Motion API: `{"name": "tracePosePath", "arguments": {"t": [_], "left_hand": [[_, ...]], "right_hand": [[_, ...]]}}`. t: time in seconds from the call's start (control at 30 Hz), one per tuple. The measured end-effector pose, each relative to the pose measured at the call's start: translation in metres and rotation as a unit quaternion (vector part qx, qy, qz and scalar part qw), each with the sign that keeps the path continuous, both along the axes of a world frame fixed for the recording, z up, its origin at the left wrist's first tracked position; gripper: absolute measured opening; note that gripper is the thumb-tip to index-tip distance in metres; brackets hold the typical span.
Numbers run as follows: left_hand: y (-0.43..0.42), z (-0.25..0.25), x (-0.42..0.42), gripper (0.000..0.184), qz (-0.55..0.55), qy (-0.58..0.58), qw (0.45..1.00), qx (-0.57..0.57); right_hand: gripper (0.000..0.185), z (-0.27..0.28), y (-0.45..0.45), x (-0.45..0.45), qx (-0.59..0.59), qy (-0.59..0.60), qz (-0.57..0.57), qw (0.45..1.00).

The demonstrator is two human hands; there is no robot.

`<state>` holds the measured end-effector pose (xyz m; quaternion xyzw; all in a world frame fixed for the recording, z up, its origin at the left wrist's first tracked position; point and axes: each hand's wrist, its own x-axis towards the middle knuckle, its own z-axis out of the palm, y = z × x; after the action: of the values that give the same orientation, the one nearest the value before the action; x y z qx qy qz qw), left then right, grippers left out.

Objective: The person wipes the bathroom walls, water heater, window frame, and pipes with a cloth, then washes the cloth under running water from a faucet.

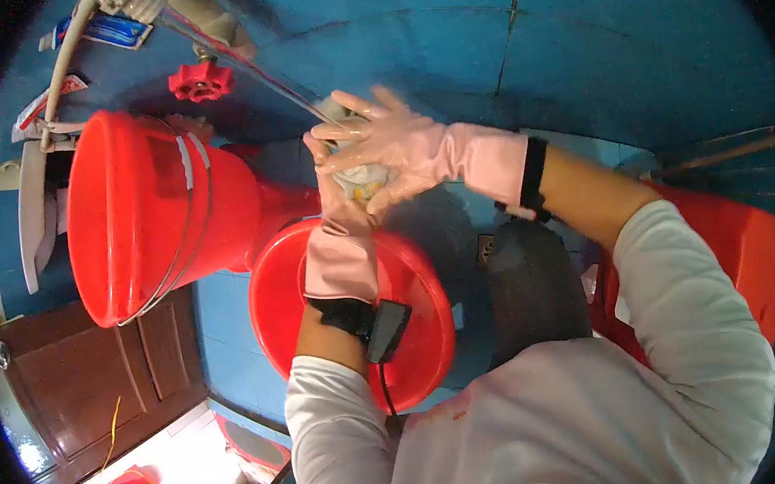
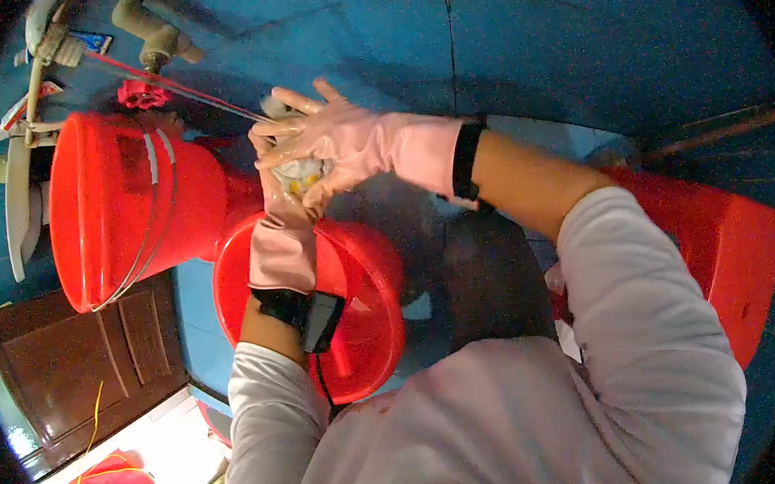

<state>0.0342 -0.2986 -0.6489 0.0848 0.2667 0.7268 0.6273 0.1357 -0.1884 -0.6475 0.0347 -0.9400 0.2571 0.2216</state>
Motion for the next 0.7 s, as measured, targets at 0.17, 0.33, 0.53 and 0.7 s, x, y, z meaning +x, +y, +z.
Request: {"name": "tracePosePath", "arguments": {"t": [0.17, 0.33, 0.53, 0.7], "left_hand": [[0.005, -0.029, -0.013, 0.05, 0.021, 0.29, 0.955, 0.059], [0.019, -0.043, -0.017, 0.036, 0.077, 0.483, 0.87, -0.059], [0.029, -0.07, -0.034, 0.024, 0.099, 0.402, 0.906, -0.089], [0.033, -0.048, -0.023, 0.022, 0.018, 0.876, 0.393, -0.28]], "right_hand": [[0.057, -0.014, 0.008, -0.012, -0.1, 0.094, 0.054, 0.989], [0.037, -0.022, -0.002, -0.025, -0.236, 0.167, -0.023, 0.957], [0.024, -0.012, -0.02, -0.036, -0.353, 0.125, -0.256, 0.891], [0.025, -0.007, -0.02, -0.048, -0.649, 0.067, -0.257, 0.713]]}}
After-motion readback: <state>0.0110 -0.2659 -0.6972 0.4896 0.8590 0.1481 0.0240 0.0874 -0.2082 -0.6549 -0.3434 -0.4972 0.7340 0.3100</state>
